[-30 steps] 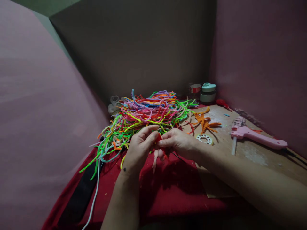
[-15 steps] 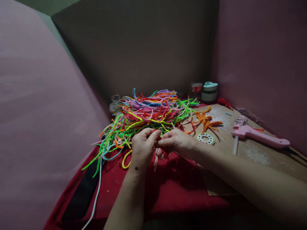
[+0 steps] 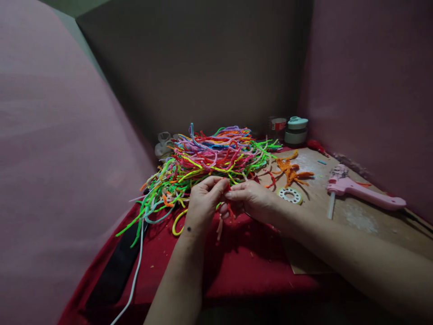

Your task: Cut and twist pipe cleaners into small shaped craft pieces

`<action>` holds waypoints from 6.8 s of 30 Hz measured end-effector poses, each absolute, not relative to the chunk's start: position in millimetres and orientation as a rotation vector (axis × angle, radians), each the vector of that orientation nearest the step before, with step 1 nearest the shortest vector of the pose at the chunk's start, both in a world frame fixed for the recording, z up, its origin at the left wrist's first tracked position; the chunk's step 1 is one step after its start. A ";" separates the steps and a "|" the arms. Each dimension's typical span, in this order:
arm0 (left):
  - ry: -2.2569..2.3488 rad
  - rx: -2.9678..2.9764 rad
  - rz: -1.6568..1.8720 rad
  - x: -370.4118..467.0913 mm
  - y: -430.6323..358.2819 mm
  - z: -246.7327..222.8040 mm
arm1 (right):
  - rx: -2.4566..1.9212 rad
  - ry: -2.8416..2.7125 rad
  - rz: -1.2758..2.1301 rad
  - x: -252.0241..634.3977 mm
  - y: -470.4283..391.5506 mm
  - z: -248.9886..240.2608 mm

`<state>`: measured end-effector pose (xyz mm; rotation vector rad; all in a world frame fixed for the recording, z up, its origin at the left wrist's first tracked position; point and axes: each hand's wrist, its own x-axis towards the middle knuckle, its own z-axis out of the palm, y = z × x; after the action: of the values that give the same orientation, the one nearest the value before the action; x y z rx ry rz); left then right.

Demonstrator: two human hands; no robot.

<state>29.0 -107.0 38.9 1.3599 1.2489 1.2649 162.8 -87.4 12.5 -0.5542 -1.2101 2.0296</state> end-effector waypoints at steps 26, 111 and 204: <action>0.895 1.107 0.971 48.6 -115.3 32.8 | -0.483 -0.890 1.836 160.0 -85.4 14.8; 1.585 2.832 0.769 33.4 -121.1 36.7 | -0.809 -1.336 1.547 170.0 -75.3 14.2; 1.236 1.535 0.913 37.5 -115.8 44.5 | -0.707 -0.959 1.676 169.3 -72.4 21.7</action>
<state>37.5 -115.8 44.5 1.5351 1.2356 0.9132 169.3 -72.4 21.7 -0.7072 -0.9590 1.6764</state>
